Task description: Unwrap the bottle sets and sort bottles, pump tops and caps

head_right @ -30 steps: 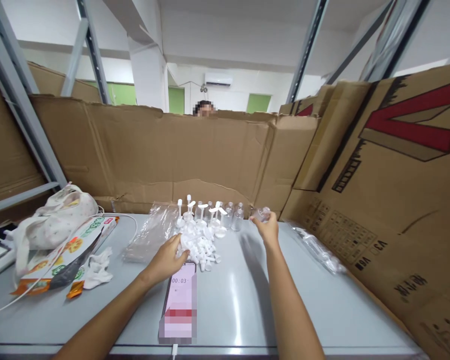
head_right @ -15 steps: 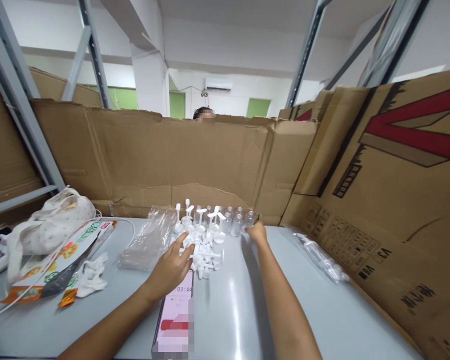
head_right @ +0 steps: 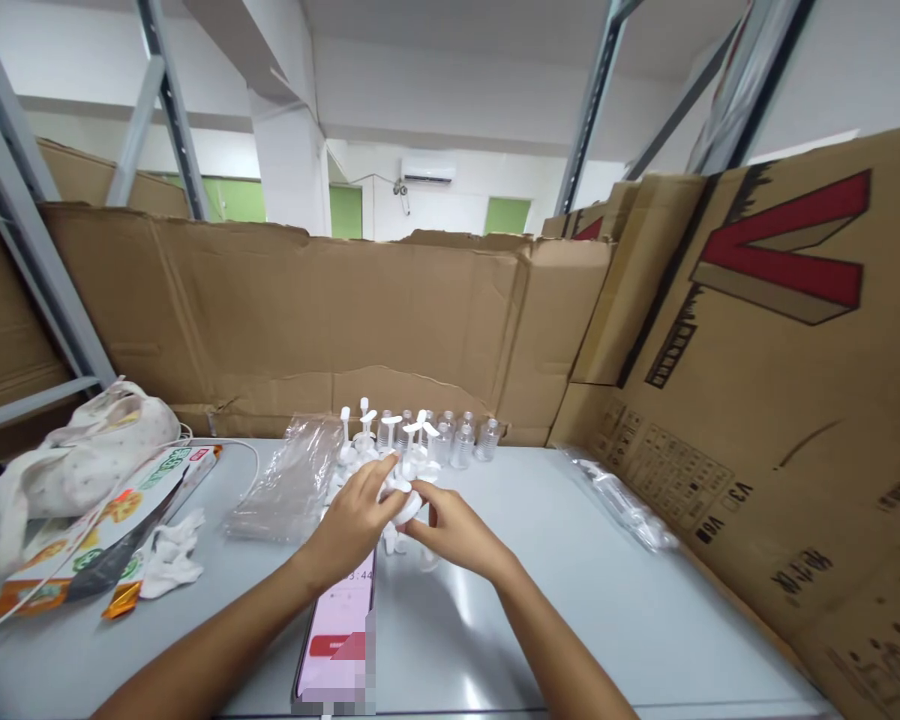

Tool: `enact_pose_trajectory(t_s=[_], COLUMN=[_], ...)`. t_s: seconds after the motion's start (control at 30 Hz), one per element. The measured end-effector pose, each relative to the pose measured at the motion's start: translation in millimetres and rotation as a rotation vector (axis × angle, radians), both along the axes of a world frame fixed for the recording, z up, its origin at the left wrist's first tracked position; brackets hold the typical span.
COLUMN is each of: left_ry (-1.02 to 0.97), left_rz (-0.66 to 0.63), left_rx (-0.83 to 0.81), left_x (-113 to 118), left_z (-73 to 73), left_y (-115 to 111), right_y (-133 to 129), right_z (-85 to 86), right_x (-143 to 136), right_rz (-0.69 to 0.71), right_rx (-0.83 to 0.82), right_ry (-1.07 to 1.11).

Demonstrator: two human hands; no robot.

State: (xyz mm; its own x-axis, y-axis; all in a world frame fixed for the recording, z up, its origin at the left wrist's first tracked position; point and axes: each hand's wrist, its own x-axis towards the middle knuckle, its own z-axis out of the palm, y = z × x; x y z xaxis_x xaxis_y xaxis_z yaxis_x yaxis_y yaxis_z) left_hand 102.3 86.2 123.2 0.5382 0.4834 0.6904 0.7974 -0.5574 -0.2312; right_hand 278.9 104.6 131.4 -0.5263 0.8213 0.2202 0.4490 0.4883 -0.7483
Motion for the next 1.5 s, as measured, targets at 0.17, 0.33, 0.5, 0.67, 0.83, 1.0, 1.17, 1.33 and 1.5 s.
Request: enact_pose_trajectory(t_s=[0.17,0.33,0.5,0.67,0.83,1.0,1.17,1.33,1.5], left_ry=[-0.017,-0.032,-0.055,-0.050,-0.034,-0.052,-0.085,-0.101,-0.113], left_rz=[-0.110,-0.259,-0.255,-0.175,-0.141,-0.156,-0.164,-0.180,-0.196], left_rx=[0.053,0.128,0.105,0.029,-0.072,-0.109,-0.179,-0.230,-0.243], left_x=[8.6,7.4,-7.5,-28.4,-38.1,-40.2,-43.0,-43.3,-42.5], left_z=[4.9,3.7,-8.5,-29.9,-43.3,-48.5,-52.1,-54.2,-56.0], left_y=[0.0,-1.7,-6.1,-7.0,-7.3,-7.5,-9.8,-13.1,-13.0], right_y=[-1.1,34.7,90.8,111.2,120.1,120.1,117.9,118.2,114.2], right_z=[-10.0,-22.6,-46.1,-64.1,-68.4,-74.5,-82.8,-83.7,-83.5], right_x=[-1.8,22.4,43.2,32.4,22.8,25.0,32.1,35.7,34.4], right_rz=[0.044,-0.236,-0.541,-0.565,-0.588,-0.604,-0.618,-0.644,-0.697], right_rx=[-0.106,-0.003,-0.016,-0.054,-0.075,-0.080,-0.058,0.011,0.045], right_ry=[0.223,0.257,0.229,0.190,0.153,0.105,0.021,-0.083,-0.163])
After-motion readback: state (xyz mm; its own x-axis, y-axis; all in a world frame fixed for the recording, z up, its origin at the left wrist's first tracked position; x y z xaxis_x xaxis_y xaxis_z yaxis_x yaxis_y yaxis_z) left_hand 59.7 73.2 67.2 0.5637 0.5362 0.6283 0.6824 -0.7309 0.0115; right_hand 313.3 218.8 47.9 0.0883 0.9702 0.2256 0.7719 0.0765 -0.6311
